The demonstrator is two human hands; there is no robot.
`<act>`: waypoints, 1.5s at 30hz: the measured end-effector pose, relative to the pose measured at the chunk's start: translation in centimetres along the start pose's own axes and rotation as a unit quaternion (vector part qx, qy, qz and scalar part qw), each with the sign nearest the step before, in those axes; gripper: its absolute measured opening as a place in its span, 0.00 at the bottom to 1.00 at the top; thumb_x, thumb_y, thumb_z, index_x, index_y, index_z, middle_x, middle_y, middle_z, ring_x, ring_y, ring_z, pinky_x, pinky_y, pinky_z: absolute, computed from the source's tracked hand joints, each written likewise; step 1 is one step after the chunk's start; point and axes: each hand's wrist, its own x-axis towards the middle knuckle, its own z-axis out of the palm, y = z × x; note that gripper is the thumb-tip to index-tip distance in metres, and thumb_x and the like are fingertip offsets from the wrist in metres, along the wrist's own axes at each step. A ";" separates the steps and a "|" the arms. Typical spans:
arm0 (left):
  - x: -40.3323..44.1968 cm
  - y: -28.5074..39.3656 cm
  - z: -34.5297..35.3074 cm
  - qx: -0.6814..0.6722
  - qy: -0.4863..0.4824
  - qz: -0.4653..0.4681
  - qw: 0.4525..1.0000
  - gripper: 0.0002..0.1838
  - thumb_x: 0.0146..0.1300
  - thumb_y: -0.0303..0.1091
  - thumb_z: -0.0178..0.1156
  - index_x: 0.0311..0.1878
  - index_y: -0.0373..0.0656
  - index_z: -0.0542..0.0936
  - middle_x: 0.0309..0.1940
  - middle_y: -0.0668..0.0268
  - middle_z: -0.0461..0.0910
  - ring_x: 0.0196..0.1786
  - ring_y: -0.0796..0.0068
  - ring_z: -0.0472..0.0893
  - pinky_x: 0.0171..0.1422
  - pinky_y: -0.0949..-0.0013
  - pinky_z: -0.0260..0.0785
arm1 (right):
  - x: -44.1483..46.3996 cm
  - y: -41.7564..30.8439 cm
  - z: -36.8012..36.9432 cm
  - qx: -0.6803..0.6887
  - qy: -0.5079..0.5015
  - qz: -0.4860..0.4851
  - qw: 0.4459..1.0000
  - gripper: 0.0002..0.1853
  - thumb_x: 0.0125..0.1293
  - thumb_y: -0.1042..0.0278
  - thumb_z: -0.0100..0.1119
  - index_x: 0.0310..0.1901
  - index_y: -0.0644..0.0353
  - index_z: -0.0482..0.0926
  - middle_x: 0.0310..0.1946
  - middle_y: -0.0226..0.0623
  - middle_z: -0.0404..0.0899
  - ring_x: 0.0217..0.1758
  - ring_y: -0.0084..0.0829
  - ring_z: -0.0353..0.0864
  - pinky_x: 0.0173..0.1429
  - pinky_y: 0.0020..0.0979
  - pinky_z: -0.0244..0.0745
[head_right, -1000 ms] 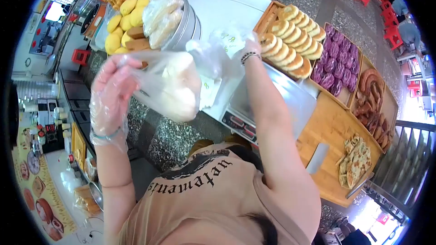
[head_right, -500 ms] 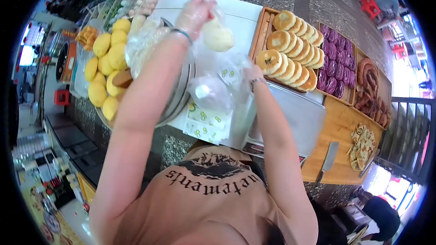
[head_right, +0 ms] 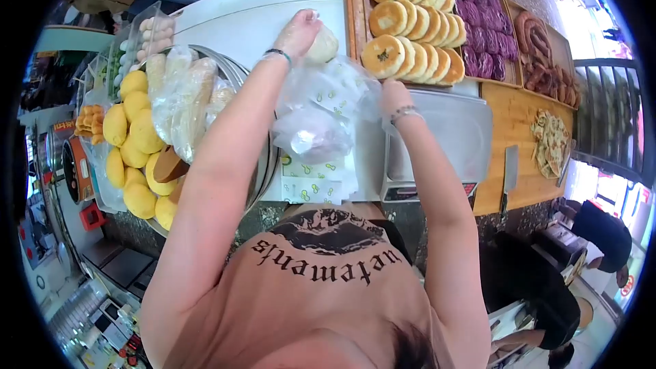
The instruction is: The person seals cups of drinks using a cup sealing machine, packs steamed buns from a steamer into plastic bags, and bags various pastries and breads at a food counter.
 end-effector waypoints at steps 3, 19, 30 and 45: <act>-3.8 3.2 -1.9 0.213 0.066 0.036 0.974 0.25 0.56 0.34 0.59 0.57 0.38 0.70 0.49 0.49 0.74 0.51 0.49 0.75 0.58 0.58 0.67 | 0.7 -0.6 -0.5 -0.080 -0.113 -0.046 0.989 0.18 0.61 0.61 0.55 0.46 0.67 0.75 0.39 0.54 0.79 0.43 0.50 0.78 0.47 0.43 0.72; -7.6 -7.0 -0.4 0.256 -0.312 -0.096 0.910 0.23 0.55 0.44 0.60 0.50 0.39 0.77 0.35 0.52 0.81 0.44 0.56 0.80 0.55 0.62 0.69 | -1.1 -3.2 8.7 0.301 -0.117 0.212 0.922 0.21 0.56 0.52 0.59 0.42 0.64 0.81 0.37 0.43 0.83 0.38 0.37 0.82 0.46 0.35 0.74; -9.3 -3.4 0.3 0.377 -0.214 -0.012 0.901 0.20 0.58 0.42 0.58 0.48 0.38 0.75 0.40 0.48 0.80 0.45 0.50 0.79 0.51 0.56 0.69 | -0.1 -7.8 5.3 0.417 -0.185 -0.070 0.887 0.14 0.58 0.69 0.55 0.45 0.58 0.82 0.45 0.47 0.80 0.47 0.40 0.80 0.55 0.32 0.72; -8.6 -4.1 0.9 0.482 -0.244 0.097 0.836 0.17 0.63 0.39 0.44 0.39 0.39 0.80 0.41 0.48 0.79 0.44 0.45 0.78 0.50 0.50 0.70 | -2.3 -2.4 6.0 -0.001 -0.039 -0.229 0.973 0.14 0.57 0.69 0.54 0.45 0.58 0.78 0.55 0.47 0.71 0.58 0.47 0.71 0.60 0.40 0.70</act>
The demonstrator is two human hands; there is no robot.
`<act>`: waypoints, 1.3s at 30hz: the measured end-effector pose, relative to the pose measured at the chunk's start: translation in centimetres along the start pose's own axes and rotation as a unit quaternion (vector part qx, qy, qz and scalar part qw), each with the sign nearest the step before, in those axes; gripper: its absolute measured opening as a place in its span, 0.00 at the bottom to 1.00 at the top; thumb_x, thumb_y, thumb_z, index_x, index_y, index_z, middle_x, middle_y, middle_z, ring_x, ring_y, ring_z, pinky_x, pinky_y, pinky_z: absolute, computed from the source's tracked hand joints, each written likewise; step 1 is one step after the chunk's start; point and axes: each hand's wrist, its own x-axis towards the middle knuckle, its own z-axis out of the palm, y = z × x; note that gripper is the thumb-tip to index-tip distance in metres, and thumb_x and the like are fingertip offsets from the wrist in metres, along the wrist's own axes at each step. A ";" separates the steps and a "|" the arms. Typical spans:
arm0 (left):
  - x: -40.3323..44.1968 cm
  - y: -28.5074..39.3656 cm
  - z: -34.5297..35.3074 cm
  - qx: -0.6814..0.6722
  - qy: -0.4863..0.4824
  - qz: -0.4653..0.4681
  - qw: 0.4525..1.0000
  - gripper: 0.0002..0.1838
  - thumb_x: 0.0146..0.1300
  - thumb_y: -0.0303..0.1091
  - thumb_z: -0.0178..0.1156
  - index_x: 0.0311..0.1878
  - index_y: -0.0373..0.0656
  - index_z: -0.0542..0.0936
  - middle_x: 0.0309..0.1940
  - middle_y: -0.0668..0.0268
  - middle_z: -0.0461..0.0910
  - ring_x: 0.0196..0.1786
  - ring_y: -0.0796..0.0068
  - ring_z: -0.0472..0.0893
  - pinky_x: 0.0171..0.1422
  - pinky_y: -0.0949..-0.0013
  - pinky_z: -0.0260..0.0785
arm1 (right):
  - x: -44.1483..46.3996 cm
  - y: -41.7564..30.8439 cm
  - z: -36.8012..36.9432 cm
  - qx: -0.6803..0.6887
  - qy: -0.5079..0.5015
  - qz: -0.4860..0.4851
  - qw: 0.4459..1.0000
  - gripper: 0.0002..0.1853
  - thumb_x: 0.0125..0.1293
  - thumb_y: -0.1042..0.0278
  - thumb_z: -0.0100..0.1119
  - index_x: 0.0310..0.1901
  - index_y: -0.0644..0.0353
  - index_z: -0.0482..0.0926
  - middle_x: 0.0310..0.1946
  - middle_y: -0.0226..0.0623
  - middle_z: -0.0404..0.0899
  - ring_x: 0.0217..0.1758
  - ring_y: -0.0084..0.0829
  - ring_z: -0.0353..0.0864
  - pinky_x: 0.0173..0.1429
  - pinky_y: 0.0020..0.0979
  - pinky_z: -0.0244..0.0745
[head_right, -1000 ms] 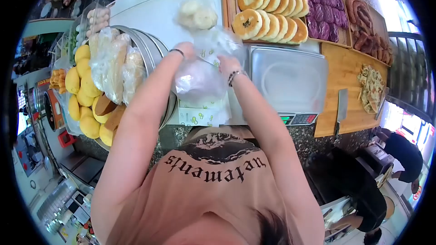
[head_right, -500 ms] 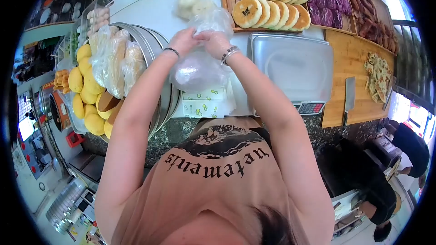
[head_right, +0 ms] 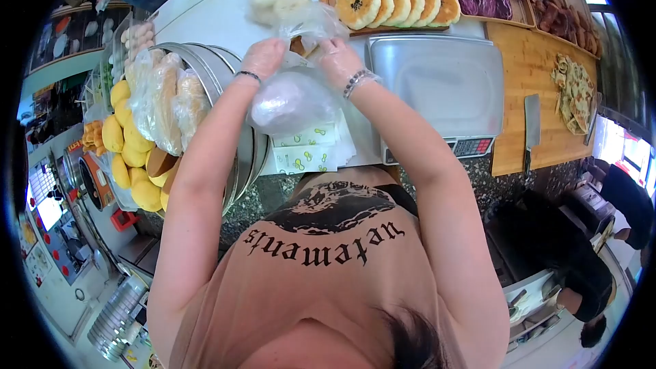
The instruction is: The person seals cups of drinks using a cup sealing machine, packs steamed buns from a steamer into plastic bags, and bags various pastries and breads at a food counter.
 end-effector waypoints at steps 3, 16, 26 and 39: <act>-0.9 0.4 -0.8 -0.087 0.042 -0.089 0.991 0.17 0.63 0.37 0.43 0.35 0.38 0.81 0.38 0.47 0.80 0.40 0.46 0.79 0.48 0.50 0.71 | -1.0 0.6 -0.7 -0.006 0.083 -0.054 0.995 0.11 0.57 0.68 0.54 0.41 0.57 0.80 0.54 0.46 0.71 0.57 0.47 0.71 0.60 0.40 0.70; -2.4 0.4 -4.2 -0.119 -0.051 -0.052 0.990 0.18 0.62 0.39 0.43 0.39 0.37 0.79 0.37 0.45 0.78 0.42 0.43 0.76 0.47 0.50 0.67 | 3.3 1.6 -3.9 0.098 0.080 0.140 0.982 0.10 0.55 0.69 0.59 0.38 0.62 0.79 0.47 0.54 0.74 0.47 0.49 0.77 0.52 0.41 0.73; -4.4 3.4 -5.4 -0.528 -0.067 -0.181 0.827 0.17 0.65 0.43 0.51 0.47 0.43 0.80 0.21 0.74 0.65 0.24 0.81 0.64 0.31 0.74 0.62 | 5.1 -1.0 -1.5 0.223 0.000 0.243 0.944 0.32 0.56 0.56 0.63 0.57 0.66 0.68 0.52 0.55 0.74 0.57 0.45 0.74 0.59 0.38 0.69; -9.2 -0.4 -6.9 -0.850 0.194 -0.188 0.452 0.24 0.61 0.24 0.50 0.63 0.34 0.63 0.23 0.70 0.70 0.27 0.79 0.69 0.42 0.72 0.69 | 6.9 -0.9 -9.8 -0.129 -0.199 0.051 0.970 0.19 0.61 0.57 0.57 0.48 0.64 0.77 0.48 0.48 0.78 0.50 0.43 0.79 0.54 0.38 0.74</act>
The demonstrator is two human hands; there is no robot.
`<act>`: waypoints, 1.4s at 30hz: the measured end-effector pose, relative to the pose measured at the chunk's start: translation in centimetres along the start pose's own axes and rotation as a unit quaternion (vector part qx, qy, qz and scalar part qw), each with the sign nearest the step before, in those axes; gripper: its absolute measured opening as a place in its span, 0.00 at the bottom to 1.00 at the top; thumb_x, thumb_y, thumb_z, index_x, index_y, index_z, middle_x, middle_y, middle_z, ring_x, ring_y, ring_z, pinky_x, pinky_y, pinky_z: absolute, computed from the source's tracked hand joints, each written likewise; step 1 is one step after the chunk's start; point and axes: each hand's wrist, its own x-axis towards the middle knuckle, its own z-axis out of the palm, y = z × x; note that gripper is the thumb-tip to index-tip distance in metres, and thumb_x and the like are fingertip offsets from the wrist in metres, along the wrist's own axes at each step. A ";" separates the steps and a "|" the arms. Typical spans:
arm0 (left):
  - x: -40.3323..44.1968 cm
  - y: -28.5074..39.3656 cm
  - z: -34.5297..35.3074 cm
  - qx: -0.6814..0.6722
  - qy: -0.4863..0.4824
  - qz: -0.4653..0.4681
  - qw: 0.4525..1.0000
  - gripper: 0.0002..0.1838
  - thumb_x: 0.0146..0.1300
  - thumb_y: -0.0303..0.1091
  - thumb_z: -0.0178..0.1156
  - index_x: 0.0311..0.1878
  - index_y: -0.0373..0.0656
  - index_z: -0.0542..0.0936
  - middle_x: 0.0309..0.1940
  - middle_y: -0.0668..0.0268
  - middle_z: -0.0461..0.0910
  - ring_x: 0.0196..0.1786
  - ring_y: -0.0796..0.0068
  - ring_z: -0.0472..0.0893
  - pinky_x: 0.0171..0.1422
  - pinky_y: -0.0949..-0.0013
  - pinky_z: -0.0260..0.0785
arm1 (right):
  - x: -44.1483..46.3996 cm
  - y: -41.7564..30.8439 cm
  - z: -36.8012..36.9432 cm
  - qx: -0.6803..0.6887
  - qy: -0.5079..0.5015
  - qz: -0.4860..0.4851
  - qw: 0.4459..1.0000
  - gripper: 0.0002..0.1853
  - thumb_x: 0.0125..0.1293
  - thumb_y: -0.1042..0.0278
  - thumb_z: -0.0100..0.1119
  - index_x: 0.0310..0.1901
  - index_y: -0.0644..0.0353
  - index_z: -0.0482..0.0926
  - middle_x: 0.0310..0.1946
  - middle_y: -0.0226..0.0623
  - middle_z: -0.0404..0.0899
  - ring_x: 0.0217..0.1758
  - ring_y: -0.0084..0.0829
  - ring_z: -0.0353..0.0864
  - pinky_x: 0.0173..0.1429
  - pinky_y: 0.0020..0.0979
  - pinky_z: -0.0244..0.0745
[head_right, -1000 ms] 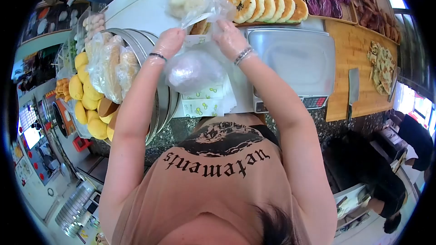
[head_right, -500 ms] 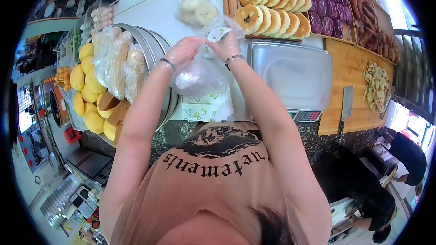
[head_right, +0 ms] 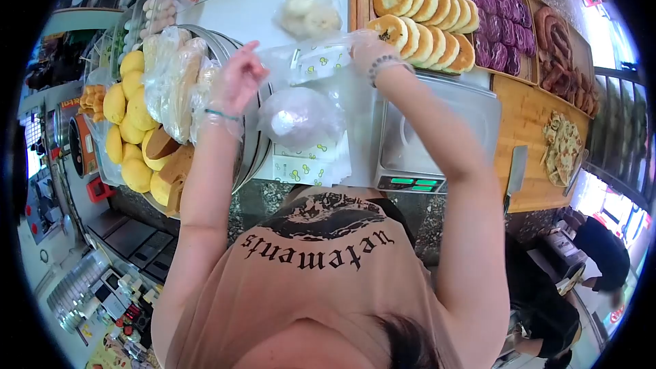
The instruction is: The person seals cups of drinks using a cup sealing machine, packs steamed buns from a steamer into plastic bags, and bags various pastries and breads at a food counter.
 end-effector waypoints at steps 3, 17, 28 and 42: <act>-0.3 1.6 -0.5 -0.067 -0.059 0.059 0.994 0.26 0.63 0.22 0.49 0.65 0.34 0.59 0.37 0.62 0.73 0.38 0.71 0.75 0.54 0.62 0.71 | -2.2 1.0 -1.2 -0.082 0.056 -0.075 0.992 0.15 0.61 0.65 0.55 0.48 0.60 0.77 0.48 0.43 0.77 0.49 0.40 0.79 0.53 0.35 0.75; -2.8 0.3 5.5 -0.252 -0.073 -0.057 0.963 0.30 0.58 0.16 0.51 0.64 0.29 0.57 0.60 0.56 0.64 0.63 0.50 0.66 0.67 0.47 0.63 | 0.3 2.7 0.0 0.131 0.278 -0.224 0.925 0.13 0.59 0.75 0.52 0.46 0.58 0.78 0.46 0.44 0.76 0.51 0.44 0.76 0.55 0.37 0.73; -4.0 -3.4 6.0 0.552 -0.298 0.068 0.776 0.35 0.63 0.35 0.53 0.70 0.33 0.54 0.69 0.48 0.58 0.71 0.58 0.59 0.72 0.65 0.53 | -1.7 0.3 -5.7 0.064 0.076 -0.014 0.995 0.13 0.61 0.66 0.52 0.44 0.56 0.81 0.41 0.45 0.80 0.45 0.43 0.80 0.51 0.38 0.73; -9.7 2.2 0.2 0.485 -0.014 0.306 0.819 0.21 0.60 0.28 0.55 0.58 0.37 0.71 0.48 0.54 0.77 0.52 0.62 0.77 0.57 0.65 0.69 | -10.7 -0.7 5.3 0.467 0.396 -0.002 0.791 0.22 0.62 0.75 0.55 0.58 0.66 0.67 0.47 0.39 0.73 0.42 0.27 0.75 0.49 0.28 0.72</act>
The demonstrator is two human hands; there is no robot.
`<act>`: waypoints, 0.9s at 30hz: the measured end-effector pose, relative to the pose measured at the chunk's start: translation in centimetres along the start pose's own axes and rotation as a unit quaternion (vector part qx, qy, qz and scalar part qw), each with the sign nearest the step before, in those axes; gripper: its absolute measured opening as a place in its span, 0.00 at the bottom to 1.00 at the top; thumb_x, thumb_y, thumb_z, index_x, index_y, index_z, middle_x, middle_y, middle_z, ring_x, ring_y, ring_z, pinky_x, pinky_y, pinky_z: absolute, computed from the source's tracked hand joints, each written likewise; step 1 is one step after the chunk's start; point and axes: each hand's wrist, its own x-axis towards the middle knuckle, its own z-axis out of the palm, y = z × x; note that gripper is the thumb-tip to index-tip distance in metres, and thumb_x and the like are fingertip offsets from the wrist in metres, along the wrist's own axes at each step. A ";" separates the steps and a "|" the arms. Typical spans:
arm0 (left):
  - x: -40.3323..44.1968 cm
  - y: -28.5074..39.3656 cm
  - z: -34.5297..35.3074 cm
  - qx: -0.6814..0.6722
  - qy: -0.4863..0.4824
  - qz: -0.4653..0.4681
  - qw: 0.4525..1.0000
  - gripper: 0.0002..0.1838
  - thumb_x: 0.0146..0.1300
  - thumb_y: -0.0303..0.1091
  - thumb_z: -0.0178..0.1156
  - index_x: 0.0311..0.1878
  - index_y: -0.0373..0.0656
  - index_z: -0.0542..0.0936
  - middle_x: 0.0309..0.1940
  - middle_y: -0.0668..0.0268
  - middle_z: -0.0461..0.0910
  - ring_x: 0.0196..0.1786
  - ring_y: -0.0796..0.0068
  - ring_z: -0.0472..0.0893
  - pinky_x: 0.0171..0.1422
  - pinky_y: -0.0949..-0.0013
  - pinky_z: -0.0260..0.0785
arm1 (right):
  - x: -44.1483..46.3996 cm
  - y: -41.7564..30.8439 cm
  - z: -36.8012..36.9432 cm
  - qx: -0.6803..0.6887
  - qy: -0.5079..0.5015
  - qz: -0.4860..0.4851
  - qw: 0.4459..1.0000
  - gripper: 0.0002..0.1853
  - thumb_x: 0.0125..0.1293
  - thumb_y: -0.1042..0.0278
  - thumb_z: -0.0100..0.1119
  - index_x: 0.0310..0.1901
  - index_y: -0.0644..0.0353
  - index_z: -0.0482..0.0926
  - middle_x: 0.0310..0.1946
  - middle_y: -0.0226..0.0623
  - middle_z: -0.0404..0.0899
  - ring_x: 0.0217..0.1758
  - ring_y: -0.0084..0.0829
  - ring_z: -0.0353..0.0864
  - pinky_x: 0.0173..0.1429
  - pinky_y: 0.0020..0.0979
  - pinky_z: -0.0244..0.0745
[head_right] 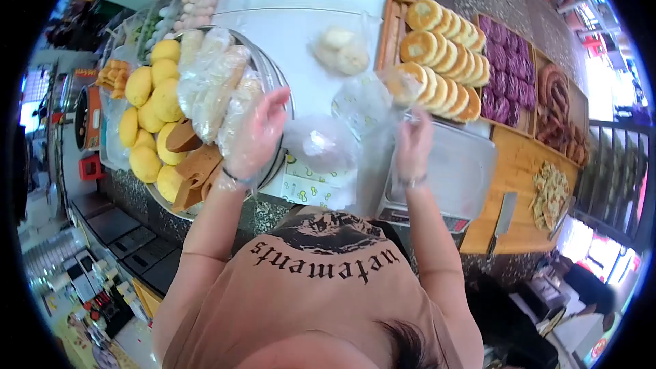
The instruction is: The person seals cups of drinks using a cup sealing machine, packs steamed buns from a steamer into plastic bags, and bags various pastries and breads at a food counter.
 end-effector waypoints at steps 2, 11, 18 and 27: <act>-3.2 -0.8 0.2 -0.011 0.012 -0.027 0.999 0.21 0.58 0.26 0.56 0.56 0.36 0.72 0.47 0.53 0.77 0.50 0.59 0.78 0.55 0.63 0.70 | -4.9 -2.2 -0.3 -0.065 -0.123 0.009 0.990 0.20 0.60 0.78 0.55 0.55 0.65 0.70 0.45 0.42 0.75 0.43 0.31 0.77 0.49 0.31 0.72; -10.5 3.2 5.9 -0.086 0.088 -0.006 0.992 0.20 0.57 0.22 0.54 0.55 0.37 0.72 0.50 0.53 0.73 0.55 0.57 0.74 0.61 0.64 0.65 | -7.2 -6.7 0.3 0.027 -0.174 -0.043 0.983 0.09 0.62 0.79 0.52 0.44 0.64 0.77 0.38 0.38 0.77 0.38 0.33 0.77 0.44 0.30 0.73; -14.0 4.1 6.2 -0.128 0.158 -0.033 0.979 0.20 0.58 0.19 0.51 0.55 0.35 0.71 0.50 0.55 0.72 0.53 0.63 0.75 0.60 0.66 0.67 | 4.8 -5.4 2.7 0.047 -0.187 0.056 0.980 0.19 0.62 0.72 0.54 0.55 0.66 0.72 0.45 0.42 0.79 0.38 0.31 0.78 0.47 0.29 0.73; -19.6 4.4 6.2 -0.110 0.215 -0.099 0.965 0.23 0.58 0.16 0.50 0.59 0.36 0.68 0.52 0.55 0.70 0.55 0.64 0.75 0.60 0.66 0.67 | 13.1 -3.7 9.9 -0.211 -0.455 0.090 0.861 0.36 0.64 0.64 0.48 0.72 0.53 0.48 0.33 0.34 0.78 0.36 0.29 0.78 0.41 0.28 0.73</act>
